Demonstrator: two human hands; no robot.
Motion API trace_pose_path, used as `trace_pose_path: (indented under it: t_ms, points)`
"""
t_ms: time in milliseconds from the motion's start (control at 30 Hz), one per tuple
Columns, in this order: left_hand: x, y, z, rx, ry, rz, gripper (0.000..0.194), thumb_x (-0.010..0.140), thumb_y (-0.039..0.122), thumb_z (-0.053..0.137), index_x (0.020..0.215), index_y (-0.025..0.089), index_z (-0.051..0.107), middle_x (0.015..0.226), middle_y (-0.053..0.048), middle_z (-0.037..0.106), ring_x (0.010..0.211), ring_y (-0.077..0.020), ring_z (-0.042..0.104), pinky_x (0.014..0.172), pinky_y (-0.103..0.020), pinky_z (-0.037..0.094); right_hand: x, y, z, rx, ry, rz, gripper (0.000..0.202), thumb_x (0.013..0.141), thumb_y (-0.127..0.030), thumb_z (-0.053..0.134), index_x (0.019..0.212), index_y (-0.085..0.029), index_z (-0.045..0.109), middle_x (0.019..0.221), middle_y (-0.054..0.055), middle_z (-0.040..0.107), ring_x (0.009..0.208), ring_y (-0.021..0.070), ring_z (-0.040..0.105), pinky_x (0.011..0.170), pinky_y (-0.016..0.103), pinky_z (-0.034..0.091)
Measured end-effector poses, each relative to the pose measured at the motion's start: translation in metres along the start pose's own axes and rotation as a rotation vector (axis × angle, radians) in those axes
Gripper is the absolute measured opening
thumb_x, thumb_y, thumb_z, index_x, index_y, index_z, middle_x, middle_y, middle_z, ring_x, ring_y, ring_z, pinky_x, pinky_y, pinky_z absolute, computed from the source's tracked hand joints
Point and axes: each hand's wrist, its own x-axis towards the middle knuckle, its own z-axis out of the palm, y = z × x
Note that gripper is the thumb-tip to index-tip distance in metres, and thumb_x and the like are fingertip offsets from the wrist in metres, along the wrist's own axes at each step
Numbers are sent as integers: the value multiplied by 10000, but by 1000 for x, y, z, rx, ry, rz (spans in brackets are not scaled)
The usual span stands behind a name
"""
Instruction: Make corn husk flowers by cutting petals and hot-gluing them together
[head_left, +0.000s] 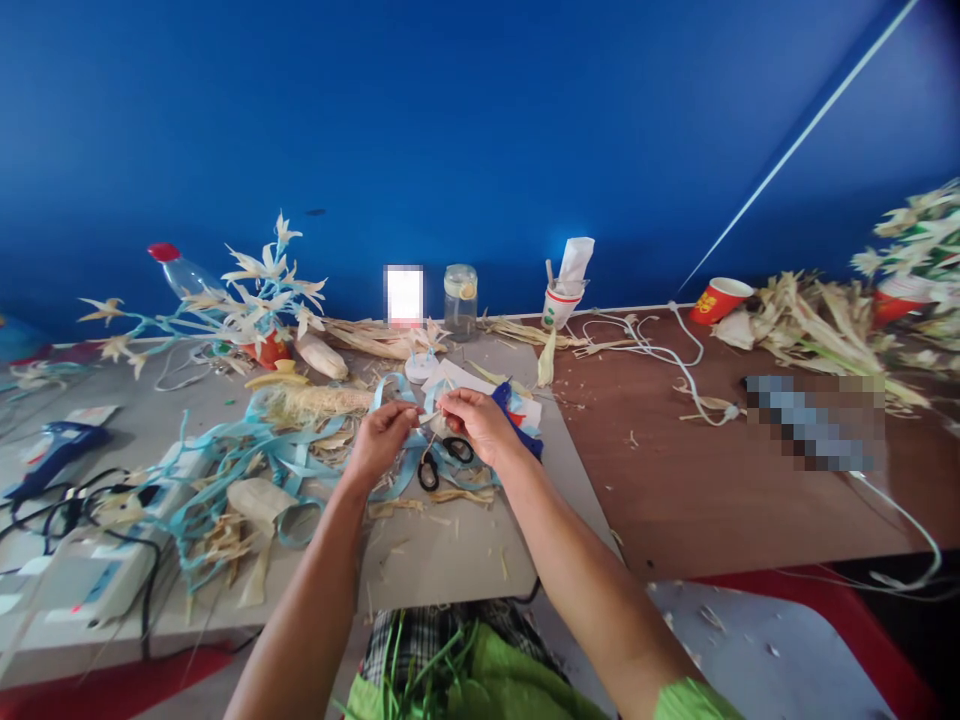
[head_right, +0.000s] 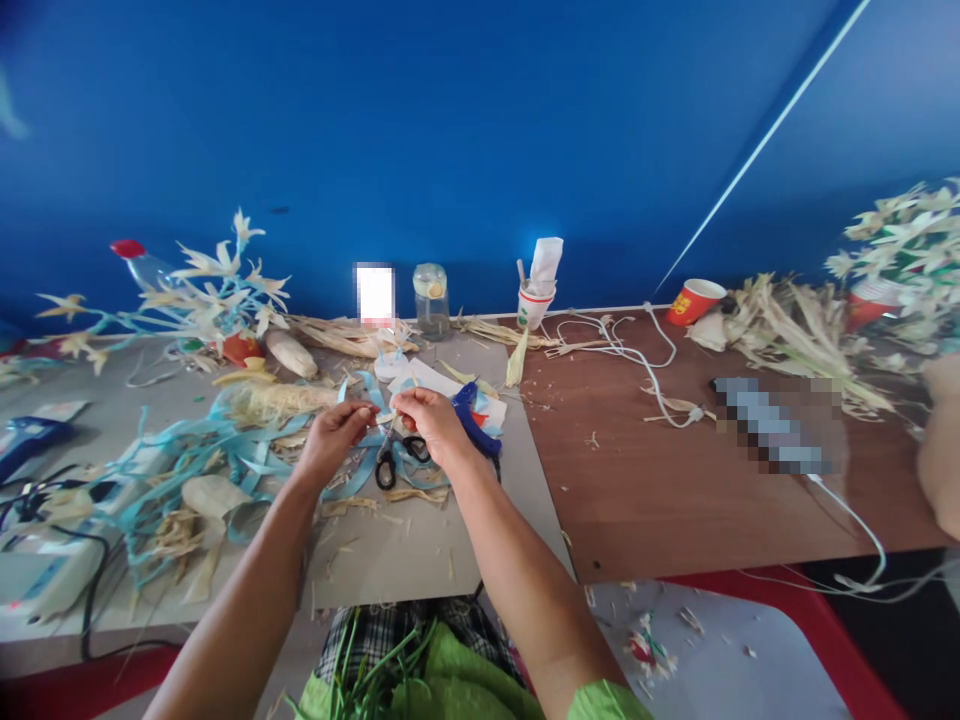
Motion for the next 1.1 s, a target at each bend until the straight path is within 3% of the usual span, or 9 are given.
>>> trace_pose_path:
  t_ms: [133, 267, 433, 567, 633, 700, 833, 933, 1100]
  points:
    - [-5, 6, 6, -104, -191, -16, 355, 733, 438, 645, 902, 127, 662, 711, -20, 635, 487, -69, 408, 463, -214, 298, 0, 3, 2, -5, 13, -45, 234, 580, -358, 735, 616, -160, 615, 505, -57, 501, 444, 47, 374, 457, 214, 243]
    - [-6, 5, 9, -119, -299, -41, 269, 700, 387, 696, 767, 134, 635, 633, 2, 602, 531, -79, 460, 498, -205, 327, 2, 7, 4, 4, 62, -61, 227, 564, -343, 741, 616, -159, 619, 511, -49, 521, 443, 47, 378, 454, 212, 253]
    - [-7, 4, 4, -202, -352, -127, 306, 709, 419, 706, 783, 132, 628, 586, 15, 576, 458, -55, 389, 447, -200, 255, 9, 5, -4, 112, 190, -123, 280, 547, -367, 767, 584, -167, 574, 505, -52, 490, 435, 44, 365, 447, 216, 253]
    - [-8, 4, -1, -366, -299, -122, 294, 710, 401, 727, 765, 129, 631, 573, 13, 567, 460, -47, 384, 445, -195, 237, 13, -2, -13, 244, 284, -211, 331, 556, -419, 769, 598, -178, 546, 575, -40, 514, 450, 45, 362, 448, 224, 264]
    - [-8, 5, -2, -446, -256, -126, 284, 696, 380, 746, 744, 127, 625, 558, 14, 559, 462, -45, 391, 447, -190, 241, 10, -3, -12, 215, 224, -200, 313, 581, -432, 754, 641, -173, 588, 621, -26, 544, 474, 51, 378, 462, 228, 275]
    - [-8, 7, -2, -513, -228, -146, 286, 669, 362, 771, 728, 126, 621, 550, 13, 559, 469, -48, 411, 453, -186, 259, 3, -4, -5, 114, 84, -158, 297, 612, -428, 740, 703, -163, 640, 660, -15, 573, 505, 59, 406, 490, 230, 293]
    - [-9, 9, 0, -562, -277, -170, 295, 647, 359, 789, 712, 117, 633, 570, -2, 570, 523, -67, 468, 497, -192, 328, -11, -3, 11, -108, -142, -81, 292, 649, -387, 732, 826, -159, 696, 611, -27, 580, 540, 76, 431, 549, 237, 317]
    - [-9, 9, 2, -529, -339, -200, 309, 640, 371, 795, 725, 111, 650, 594, -12, 580, 545, -69, 477, 499, -189, 323, -15, -3, 14, -133, -170, -83, 233, 638, -359, 728, 746, -156, 690, 591, -21, 589, 532, 81, 421, 541, 243, 301]
    - [-10, 9, 0, -474, -405, -257, 378, 612, 404, 806, 814, 111, 681, 595, -18, 592, 473, -45, 416, 426, -181, 217, -12, -2, 10, -130, -96, -132, 239, 636, -382, 725, 631, -172, 611, 522, -41, 533, 522, 86, 396, 536, 247, 285]
